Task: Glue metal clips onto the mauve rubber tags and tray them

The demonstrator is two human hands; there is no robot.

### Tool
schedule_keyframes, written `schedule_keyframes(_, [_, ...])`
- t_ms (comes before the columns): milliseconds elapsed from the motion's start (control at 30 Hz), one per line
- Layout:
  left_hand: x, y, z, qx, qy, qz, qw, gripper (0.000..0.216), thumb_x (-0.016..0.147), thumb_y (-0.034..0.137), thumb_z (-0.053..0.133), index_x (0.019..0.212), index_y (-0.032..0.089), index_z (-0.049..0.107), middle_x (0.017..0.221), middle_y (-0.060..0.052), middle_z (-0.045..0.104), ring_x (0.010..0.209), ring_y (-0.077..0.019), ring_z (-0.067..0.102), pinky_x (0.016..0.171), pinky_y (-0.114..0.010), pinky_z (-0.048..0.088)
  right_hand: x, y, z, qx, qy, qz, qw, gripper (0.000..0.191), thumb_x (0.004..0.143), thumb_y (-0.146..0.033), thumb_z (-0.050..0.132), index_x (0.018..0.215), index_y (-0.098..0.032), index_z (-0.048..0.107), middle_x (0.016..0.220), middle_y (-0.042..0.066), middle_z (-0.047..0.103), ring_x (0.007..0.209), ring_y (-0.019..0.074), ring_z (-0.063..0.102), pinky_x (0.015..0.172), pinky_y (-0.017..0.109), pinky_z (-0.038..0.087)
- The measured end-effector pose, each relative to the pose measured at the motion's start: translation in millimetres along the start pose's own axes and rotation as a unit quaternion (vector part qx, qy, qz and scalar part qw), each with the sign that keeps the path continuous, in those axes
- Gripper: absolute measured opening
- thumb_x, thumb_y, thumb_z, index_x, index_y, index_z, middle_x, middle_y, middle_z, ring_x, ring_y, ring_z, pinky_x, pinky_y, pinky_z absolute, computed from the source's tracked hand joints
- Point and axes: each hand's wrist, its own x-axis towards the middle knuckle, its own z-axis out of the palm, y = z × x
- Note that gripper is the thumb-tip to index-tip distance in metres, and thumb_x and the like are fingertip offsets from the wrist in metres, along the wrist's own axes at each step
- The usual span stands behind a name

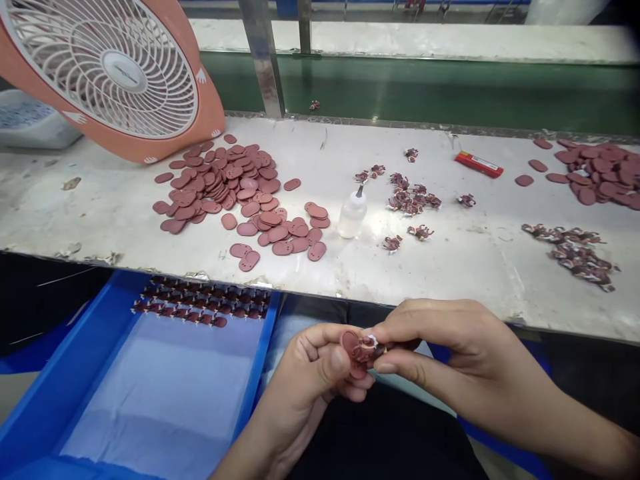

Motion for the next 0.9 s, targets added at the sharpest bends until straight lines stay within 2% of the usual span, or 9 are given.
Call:
schedule_keyframes(233, [-1.4,1.1,2.4,-0.007,0.005,-0.007,1.0,0.028,0.067,0.041,0.088,0.08,0.017,0.08,0.064,-0.001,0.068,0.055,-0.0081,0.061,0.055,-0.015,0.051,0.9,-3.2,-3.7,-0.019,-0.017,0.001,1.0,0.022,0.091,-0.017,0.07,0.107,-0.032,0.071,0.083,-0.004,0.075,0.069,0.0113,0.07,0.063,0.021,0.054])
schedule_keyframes(433, [1.2,0.0,2.1,-0.01,0.011,-0.009,1.0,0.032,0.067,0.042,0.088,0.082,0.015,0.078,0.063,-0.001,0.067,0.056,-0.009,0.062,0.054,-0.015,0.051,0.9,-2.7,-3.8,-0.046,-0.03,-0.004,0.998,0.01,0.094,-0.021,0.067,0.102,-0.028,0.069,0.085,-0.003,0.075,0.071,0.0123,0.07,0.064,0.022,0.055])
schedule_keyframes(633, [2.2,-3.0,-1.5,-0.02,-0.004,-0.021,1.0,0.032,0.068,0.042,0.088,0.082,0.016,0.078,0.063,0.0,0.069,0.055,-0.0071,0.063,0.054,-0.014,0.053,2.1,-3.5,-5.1,-0.028,-0.039,0.0,0.999,0.009,0.093,-0.018,0.068,0.1,-0.024,0.07,0.084,-0.003,0.075,0.071,0.0118,0.07,0.065,0.021,0.053])
schedule_keyframes(900, [3.4,-3.7,-3.6,-0.044,-0.015,-0.018,0.999,0.028,0.068,0.038,0.088,0.083,0.016,0.079,0.065,0.0,0.07,0.055,-0.0068,0.063,0.053,-0.014,0.053,1.8,-4.5,-5.1,-0.074,-0.052,-0.026,0.996,0.012,0.093,-0.015,0.066,0.101,-0.024,0.068,0.085,-0.004,0.073,0.071,0.0122,0.067,0.065,0.023,0.053])
